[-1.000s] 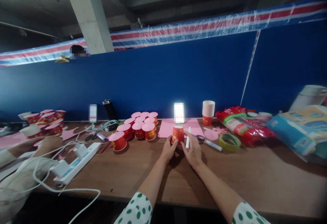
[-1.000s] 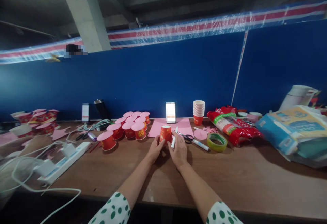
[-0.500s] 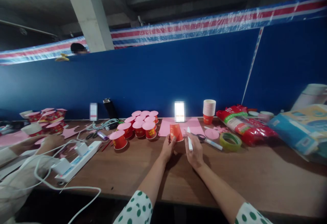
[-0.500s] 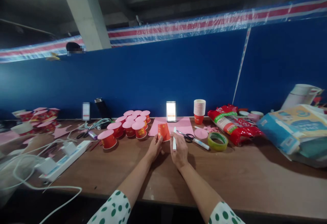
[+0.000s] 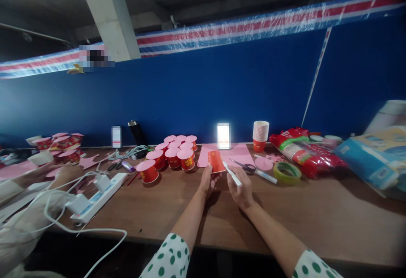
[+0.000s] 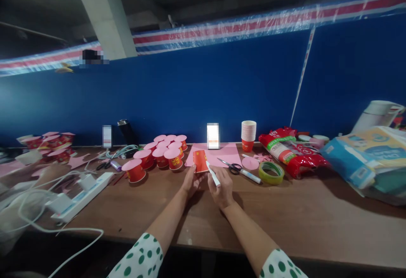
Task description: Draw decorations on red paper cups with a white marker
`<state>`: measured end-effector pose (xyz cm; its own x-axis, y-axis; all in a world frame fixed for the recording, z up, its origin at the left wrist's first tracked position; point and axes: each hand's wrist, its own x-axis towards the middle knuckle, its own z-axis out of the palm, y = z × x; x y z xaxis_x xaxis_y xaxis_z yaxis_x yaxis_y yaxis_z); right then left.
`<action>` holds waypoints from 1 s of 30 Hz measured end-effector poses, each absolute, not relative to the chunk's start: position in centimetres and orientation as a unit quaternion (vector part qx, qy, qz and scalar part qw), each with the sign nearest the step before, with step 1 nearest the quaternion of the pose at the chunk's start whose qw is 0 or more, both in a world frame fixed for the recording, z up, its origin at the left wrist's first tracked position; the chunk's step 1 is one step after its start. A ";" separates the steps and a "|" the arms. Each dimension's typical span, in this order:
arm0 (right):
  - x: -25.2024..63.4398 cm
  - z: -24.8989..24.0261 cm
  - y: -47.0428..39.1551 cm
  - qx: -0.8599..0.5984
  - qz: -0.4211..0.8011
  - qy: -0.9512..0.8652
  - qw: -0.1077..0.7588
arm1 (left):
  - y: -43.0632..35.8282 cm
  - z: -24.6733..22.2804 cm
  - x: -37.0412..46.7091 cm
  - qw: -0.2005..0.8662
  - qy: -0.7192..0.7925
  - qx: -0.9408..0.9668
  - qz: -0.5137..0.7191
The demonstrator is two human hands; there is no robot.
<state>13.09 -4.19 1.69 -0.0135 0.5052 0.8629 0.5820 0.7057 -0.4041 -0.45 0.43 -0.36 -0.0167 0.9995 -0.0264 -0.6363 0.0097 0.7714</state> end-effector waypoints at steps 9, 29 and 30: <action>12.7 0.9 -3.8 -0.396 -0.019 -0.725 0.563 | 0.1 0.1 -0.9 0.681 0.287 0.287 0.609; 12.7 1.0 -3.7 -0.401 -0.020 -0.738 0.542 | 0.2 0.0 -0.6 0.659 0.294 0.315 0.617; 12.7 1.1 -3.8 -0.404 -0.024 -0.734 0.545 | 0.3 -0.1 -0.6 0.656 0.298 0.314 0.619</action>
<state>12.72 -3.80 1.09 -0.0794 0.5670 0.8199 0.6184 0.6731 -0.4056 -0.58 0.27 -0.08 0.0571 0.9984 -0.0024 -0.6246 0.0376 0.7801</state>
